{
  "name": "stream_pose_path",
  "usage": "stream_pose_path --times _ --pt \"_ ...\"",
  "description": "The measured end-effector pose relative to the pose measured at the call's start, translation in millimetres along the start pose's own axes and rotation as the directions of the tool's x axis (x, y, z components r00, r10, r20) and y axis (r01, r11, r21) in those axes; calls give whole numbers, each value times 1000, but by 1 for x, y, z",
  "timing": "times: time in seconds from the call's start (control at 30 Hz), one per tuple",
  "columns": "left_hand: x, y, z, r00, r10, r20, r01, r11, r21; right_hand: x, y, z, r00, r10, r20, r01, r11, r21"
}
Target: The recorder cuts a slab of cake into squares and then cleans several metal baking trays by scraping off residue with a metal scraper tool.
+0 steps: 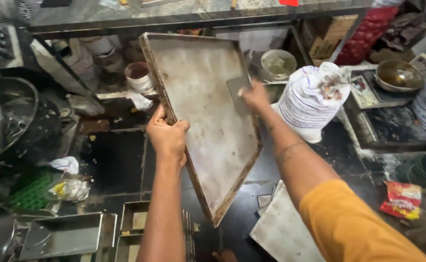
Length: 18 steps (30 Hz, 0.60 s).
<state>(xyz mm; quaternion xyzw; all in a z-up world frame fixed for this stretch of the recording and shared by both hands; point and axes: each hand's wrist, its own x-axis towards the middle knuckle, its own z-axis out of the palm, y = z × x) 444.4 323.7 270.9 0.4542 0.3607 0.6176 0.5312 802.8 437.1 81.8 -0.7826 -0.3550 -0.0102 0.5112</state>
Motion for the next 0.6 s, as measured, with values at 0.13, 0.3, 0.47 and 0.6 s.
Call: stream_pose_path --times 0.13,0.3,0.47,0.6 --pt "-2 17 -31 999 15 -43 -15 1000 14 -48 -26 -2 840 -297 454 70 889 452" --pt "-21 57 -87 987 27 -156 -26 1000 6 -16 2 42 957 -289 -31 283 903 323" --pt "-59 69 -145 966 51 -254 -78 992 -99 -11 -92 7 990 -121 68 94 945 314" --pt "-102 99 -170 938 53 -343 -106 985 -138 -35 -121 25 854 -243 460 135 957 256"
